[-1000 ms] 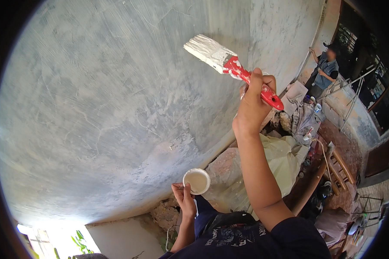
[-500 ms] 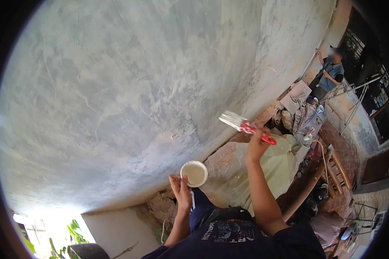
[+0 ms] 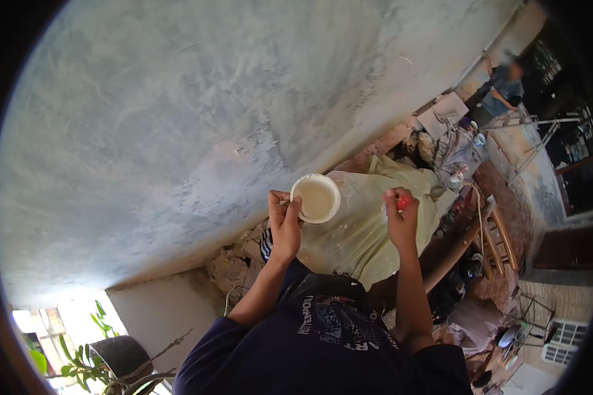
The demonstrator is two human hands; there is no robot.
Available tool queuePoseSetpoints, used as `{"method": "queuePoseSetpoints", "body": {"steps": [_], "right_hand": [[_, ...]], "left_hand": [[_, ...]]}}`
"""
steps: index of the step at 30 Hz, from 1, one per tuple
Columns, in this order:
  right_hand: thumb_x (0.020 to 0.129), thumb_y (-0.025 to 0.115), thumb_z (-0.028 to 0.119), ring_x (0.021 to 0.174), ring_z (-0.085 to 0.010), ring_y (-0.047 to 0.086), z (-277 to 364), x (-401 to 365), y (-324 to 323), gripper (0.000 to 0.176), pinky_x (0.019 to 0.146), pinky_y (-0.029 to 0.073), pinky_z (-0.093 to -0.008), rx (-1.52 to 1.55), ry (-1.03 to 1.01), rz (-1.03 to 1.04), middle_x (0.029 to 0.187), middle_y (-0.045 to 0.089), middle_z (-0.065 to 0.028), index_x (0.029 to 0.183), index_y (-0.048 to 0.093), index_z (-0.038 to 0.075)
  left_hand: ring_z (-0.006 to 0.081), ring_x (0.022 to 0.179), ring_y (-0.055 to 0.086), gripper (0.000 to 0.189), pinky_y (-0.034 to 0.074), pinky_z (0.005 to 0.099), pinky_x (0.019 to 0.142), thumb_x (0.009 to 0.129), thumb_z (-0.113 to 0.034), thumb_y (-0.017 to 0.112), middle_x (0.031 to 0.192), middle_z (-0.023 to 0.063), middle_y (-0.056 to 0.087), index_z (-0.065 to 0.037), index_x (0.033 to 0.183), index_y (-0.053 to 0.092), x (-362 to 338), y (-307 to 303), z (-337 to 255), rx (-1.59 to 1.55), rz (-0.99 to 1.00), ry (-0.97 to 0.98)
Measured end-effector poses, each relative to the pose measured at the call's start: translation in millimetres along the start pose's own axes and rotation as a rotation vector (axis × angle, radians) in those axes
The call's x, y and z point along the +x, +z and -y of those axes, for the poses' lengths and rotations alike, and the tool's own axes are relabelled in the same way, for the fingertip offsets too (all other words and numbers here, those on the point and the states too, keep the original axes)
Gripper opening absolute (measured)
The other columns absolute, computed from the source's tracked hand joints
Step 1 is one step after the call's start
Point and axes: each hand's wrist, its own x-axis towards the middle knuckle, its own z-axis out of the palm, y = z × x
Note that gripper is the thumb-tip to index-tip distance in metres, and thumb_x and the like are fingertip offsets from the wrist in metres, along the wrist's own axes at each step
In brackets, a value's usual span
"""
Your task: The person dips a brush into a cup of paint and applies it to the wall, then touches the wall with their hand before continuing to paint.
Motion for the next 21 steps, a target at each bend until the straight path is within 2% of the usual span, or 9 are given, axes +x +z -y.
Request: {"method": "queuePoseSetpoints", "body": {"steps": [1, 2, 3, 5, 8, 12, 17, 21], "right_hand": [[0.091, 0.057, 0.017, 0.069, -0.0201, 0.052, 2.2, -2.9, -1.6, 0.018, 0.073, 0.038, -0.0326, -0.058, 0.061, 0.073, 0.073, 0.061, -0.0070, 0.080, 0.060, 0.003], [0.090, 0.058, 0.013, 0.066, -0.0131, 0.050, 6.5, -4.7, -2.9, 0.016, 0.065, 0.038, -0.0266, -0.058, 0.044, 0.066, 0.070, 0.059, -0.0029, 0.079, 0.060, 0.000], [0.090, 0.058, 0.013, 0.066, -0.0131, 0.050, 18.3, -7.3, -5.5, 0.016, 0.065, 0.038, -0.0266, -0.059, 0.049, 0.059, 0.070, 0.059, -0.0029, 0.079, 0.060, 0.000], [0.090, 0.059, 0.012, 0.065, -0.0056, 0.045, 41.6, -13.0, -11.5, 0.017, 0.059, 0.035, -0.0217, 0.332, 0.299, 0.120, 0.069, 0.057, 0.0025, 0.080, 0.062, -0.001], [0.089, 0.062, 0.016, 0.063, -0.0009, 0.039, 43.7, -23.7, -11.0, 0.019, 0.056, 0.031, -0.0193, 0.392, 0.319, 0.199, 0.067, 0.053, 0.0074, 0.082, 0.063, -0.001], [0.087, 0.063, 0.015, 0.059, -0.0010, 0.038, 45.8, -32.2, -5.1, 0.018, 0.053, 0.030, -0.0191, 0.382, 0.287, 0.287, 0.064, 0.050, 0.0070, 0.080, 0.063, -0.001], [0.086, 0.065, 0.014, 0.055, -0.0005, 0.034, 52.3, -30.1, 8.4, 0.017, 0.049, 0.027, -0.0196, 0.478, 0.314, 0.273, 0.061, 0.045, 0.0084, 0.076, 0.062, 0.000], [0.086, 0.065, 0.014, 0.055, -0.0006, 0.034, 60.5, -31.1, 15.2, 0.019, 0.049, 0.026, -0.0199, 0.536, 0.368, 0.297, 0.060, 0.044, 0.0085, 0.073, 0.060, 0.000]], "left_hand": [[0.0028, 0.051, 0.035, 0.013, 0.026, 0.0205, 0.046, 0.094, -0.009, 0.048, 0.064, -0.0023, 0.048, -0.011, 0.098, 0.036, -0.6, 4.9, 1.2, -0.016, 0.029, -0.001], [0.0028, 0.051, 0.035, 0.013, 0.026, 0.0205, 0.046, 0.094, -0.009, 0.048, 0.064, -0.0023, 0.048, -0.011, 0.098, 0.036, -1.5, 9.5, 2.4, -0.016, 0.043, -0.005], [0.0026, 0.052, 0.035, 0.013, 0.026, 0.0203, 0.046, 0.094, -0.009, 0.048, 0.065, -0.0022, 0.048, -0.011, 0.098, 0.035, -3.2, 12.8, 3.6, -0.020, 0.064, -0.007], [0.0025, 0.052, 0.035, 0.013, 0.026, 0.0202, 0.046, 0.095, -0.009, 0.048, 0.065, -0.0020, 0.049, -0.011, 0.098, 0.035, -8.6, 18.1, 6.2, -0.020, 0.088, -0.010], [0.0027, 0.053, 0.035, 0.014, 0.027, 0.0200, 0.046, 0.095, -0.009, 0.048, 0.067, -0.0016, 0.049, -0.012, 0.098, 0.035, -12.9, 25.8, 8.3, -0.026, 0.111, -0.025], [0.0029, 0.053, 0.037, 0.015, 0.028, 0.0199, 0.046, 0.095, -0.009, 0.048, 0.070, -0.0010, 0.050, -0.012, 0.098, 0.034, -20.5, 28.1, 10.1, -0.057, 0.094, -0.021], [0.0037, 0.055, 0.039, 0.014, 0.033, 0.0207, 0.049, 0.094, -0.011, 0.051, 0.067, -0.0016, 0.049, -0.012, 0.096, 0.037, -22.2, 34.1, 14.1, -0.030, 0.011, 0.030], [0.0047, 0.057, 0.043, 0.016, 0.037, 0.0212, 0.051, 0.095, -0.011, 0.051, 0.072, 0.0011, 0.052, -0.011, 0.098, 0.035, -24.9, 37.3, 18.0, -0.054, -0.058, 0.076]]}}
